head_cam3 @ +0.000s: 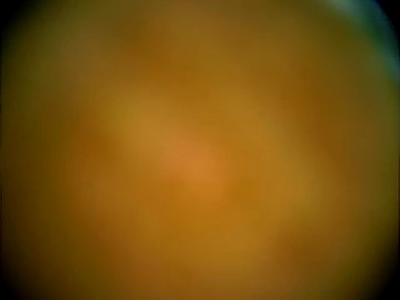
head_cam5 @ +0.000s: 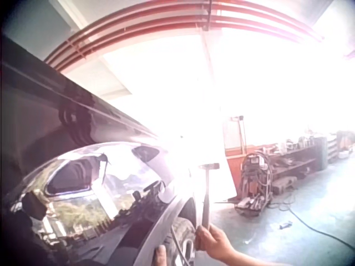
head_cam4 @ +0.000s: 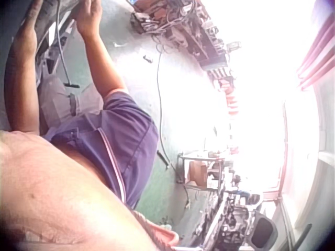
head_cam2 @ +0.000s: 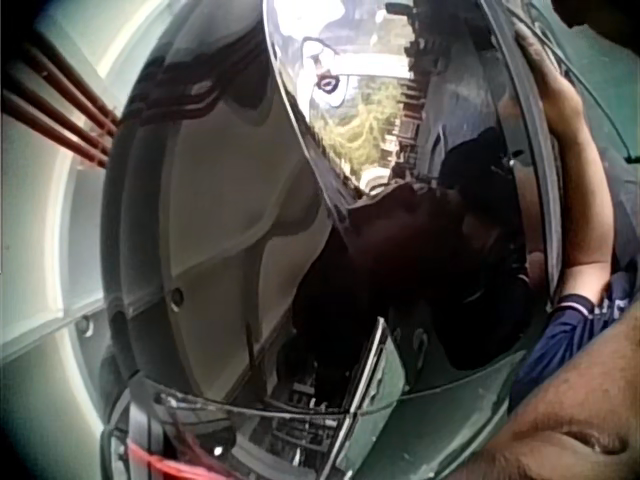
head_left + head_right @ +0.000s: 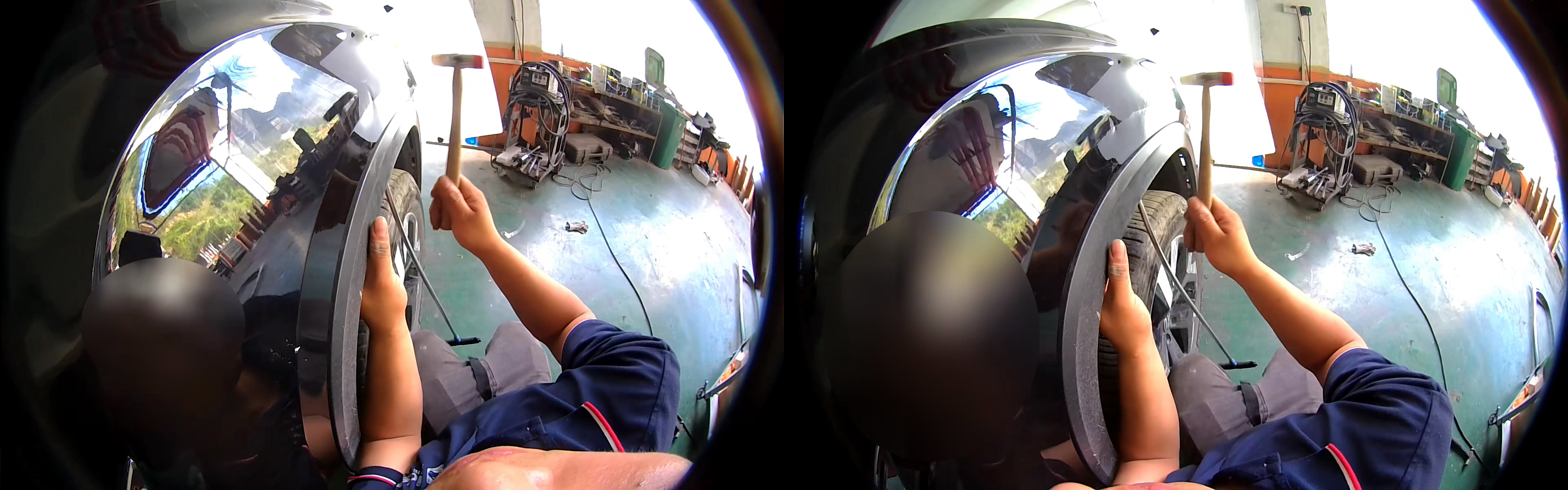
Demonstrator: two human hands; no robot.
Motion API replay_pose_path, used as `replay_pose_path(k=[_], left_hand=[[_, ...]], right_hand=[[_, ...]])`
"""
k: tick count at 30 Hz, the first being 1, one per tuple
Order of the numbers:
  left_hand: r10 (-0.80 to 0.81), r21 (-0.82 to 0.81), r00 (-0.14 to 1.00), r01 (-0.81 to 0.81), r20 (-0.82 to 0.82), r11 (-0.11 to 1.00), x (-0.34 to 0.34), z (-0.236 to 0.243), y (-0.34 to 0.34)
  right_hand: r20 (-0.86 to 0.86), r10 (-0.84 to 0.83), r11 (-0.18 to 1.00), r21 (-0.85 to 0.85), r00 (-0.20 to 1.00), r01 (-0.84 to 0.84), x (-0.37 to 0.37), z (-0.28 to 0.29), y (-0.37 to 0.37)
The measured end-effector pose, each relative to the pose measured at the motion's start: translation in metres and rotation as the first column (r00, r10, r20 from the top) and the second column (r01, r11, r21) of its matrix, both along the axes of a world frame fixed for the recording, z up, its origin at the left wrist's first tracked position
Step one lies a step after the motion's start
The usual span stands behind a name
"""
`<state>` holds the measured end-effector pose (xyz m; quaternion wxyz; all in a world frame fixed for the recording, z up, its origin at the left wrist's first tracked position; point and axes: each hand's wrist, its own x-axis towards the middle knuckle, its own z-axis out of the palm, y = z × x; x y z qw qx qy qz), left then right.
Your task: The person is repairing a car's wheel arch by using a pry bar and a hammer to adjust the plastic trim around the tire. They repeatedly pry and tap the trim to fit it into place.
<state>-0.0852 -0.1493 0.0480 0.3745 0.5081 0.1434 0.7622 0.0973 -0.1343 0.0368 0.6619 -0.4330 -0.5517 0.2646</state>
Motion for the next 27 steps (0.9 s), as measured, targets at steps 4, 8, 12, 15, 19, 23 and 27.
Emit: replay_pose_path(k=[4, 8, 12, 15, 19, 23, 27], left_hand=[[-0.005, -0.04, 1.0, 0.005, -0.005, 0.999, 0.0, 0.0, 0.0], [0.005, -0.019, 1.0, -0.005, 0.006, 1.0, 0.002, 0.001, 0.001], [0.076, 0.032, 0.997, -0.077, 0.014, 0.997, 0.004, 0.0, 0.003], [0.068, -0.004, 0.998, -0.068, 0.008, 0.998, 0.003, -0.001, 0.004], [0.066, 0.004, 0.998, -0.067, 0.022, 0.998, 0.003, 0.0, 0.002], [0.072, -0.011, 0.997, -0.072, 0.003, 0.997, 0.002, 0.0, 0.001], [0.079, -0.011, 0.997, -0.079, -0.018, 0.997, 0.001, -0.002, 0.001]], right_hand=[[-0.015, -0.004, 1.0, -0.005, 1.0, 0.004, -0.004, -0.002, -0.001], [0.011, -0.003, 1.0, 0.008, 1.0, 0.003, -0.005, 0.001, 0.0], [0.007, -0.012, 0.999, 0.045, 1.0, 0.012, 0.0, 0.006, -0.002], [0.056, -0.044, 0.998, 0.051, 0.997, 0.041, 0.001, 0.008, -0.003], [0.025, -0.022, 0.999, 0.032, 0.999, 0.021, 0.001, 0.01, -0.005], [0.049, -0.069, 0.996, 0.057, 0.996, 0.066, 0.002, 0.01, -0.007], [0.091, 0.022, 0.998, -0.052, 0.996, -0.018, 0.001, 0.007, -0.008]])
